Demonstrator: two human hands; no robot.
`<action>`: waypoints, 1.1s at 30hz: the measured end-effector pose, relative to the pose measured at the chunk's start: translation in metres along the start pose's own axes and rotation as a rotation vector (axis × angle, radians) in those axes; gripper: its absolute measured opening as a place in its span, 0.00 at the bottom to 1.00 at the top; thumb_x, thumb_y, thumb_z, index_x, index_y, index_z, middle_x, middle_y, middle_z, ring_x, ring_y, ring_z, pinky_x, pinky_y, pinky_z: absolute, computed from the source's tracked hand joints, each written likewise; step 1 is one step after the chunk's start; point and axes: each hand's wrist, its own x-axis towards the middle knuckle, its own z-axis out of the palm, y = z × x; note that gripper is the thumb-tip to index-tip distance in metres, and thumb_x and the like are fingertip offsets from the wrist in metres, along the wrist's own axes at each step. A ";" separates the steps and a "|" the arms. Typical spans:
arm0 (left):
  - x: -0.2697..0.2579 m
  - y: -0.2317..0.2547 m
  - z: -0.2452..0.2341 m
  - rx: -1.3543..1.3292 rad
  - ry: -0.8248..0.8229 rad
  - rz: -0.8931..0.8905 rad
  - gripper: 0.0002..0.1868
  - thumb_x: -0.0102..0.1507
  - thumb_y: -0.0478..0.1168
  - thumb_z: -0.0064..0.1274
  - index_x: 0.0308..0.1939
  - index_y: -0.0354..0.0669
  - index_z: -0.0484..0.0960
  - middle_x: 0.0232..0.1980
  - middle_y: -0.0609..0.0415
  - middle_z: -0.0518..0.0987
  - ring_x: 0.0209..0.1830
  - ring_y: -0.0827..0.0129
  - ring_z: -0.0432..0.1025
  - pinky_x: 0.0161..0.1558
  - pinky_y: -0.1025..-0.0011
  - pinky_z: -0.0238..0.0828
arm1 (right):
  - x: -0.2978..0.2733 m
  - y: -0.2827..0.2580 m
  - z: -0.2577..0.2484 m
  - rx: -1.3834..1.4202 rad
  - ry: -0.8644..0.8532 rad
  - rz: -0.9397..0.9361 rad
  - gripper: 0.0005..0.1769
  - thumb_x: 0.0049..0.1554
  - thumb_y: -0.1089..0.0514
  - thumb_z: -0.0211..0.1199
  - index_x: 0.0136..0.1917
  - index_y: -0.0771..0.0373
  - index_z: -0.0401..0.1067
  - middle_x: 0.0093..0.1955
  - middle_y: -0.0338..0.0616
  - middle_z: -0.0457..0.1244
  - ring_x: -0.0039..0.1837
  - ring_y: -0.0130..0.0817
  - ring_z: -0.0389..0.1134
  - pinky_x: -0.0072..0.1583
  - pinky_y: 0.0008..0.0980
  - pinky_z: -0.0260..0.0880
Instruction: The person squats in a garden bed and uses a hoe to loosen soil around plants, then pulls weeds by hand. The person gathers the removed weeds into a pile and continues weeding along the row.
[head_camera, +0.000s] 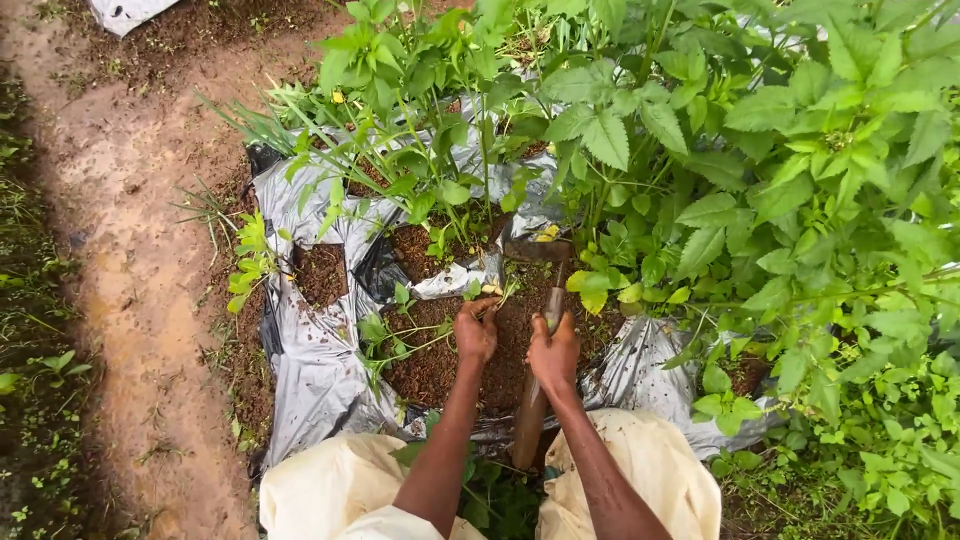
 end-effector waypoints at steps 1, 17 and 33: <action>0.006 -0.006 -0.003 0.100 -0.024 0.049 0.12 0.71 0.31 0.49 0.50 0.47 0.87 0.59 0.40 0.75 0.63 0.37 0.68 0.57 0.38 0.69 | -0.001 -0.010 -0.001 0.042 0.043 -0.077 0.17 0.67 0.58 0.49 0.61 0.75 0.59 0.32 0.55 0.63 0.31 0.39 0.69 0.32 0.40 0.76; 0.017 -0.026 -0.010 0.202 -0.119 0.116 0.11 0.72 0.36 0.51 0.53 0.51 0.87 0.51 0.44 0.78 0.58 0.43 0.71 0.53 0.36 0.72 | -0.006 0.017 -0.020 -0.157 -0.057 -0.113 0.15 0.64 0.56 0.55 0.53 0.72 0.61 0.30 0.55 0.63 0.26 0.38 0.68 0.27 0.36 0.68; 0.025 -0.029 -0.006 0.250 -0.117 0.122 0.11 0.70 0.34 0.52 0.52 0.48 0.88 0.55 0.40 0.79 0.64 0.33 0.68 0.60 0.32 0.70 | 0.005 -0.014 -0.021 -0.077 0.141 -0.116 0.10 0.65 0.59 0.55 0.56 0.67 0.63 0.32 0.56 0.65 0.28 0.39 0.67 0.32 0.35 0.70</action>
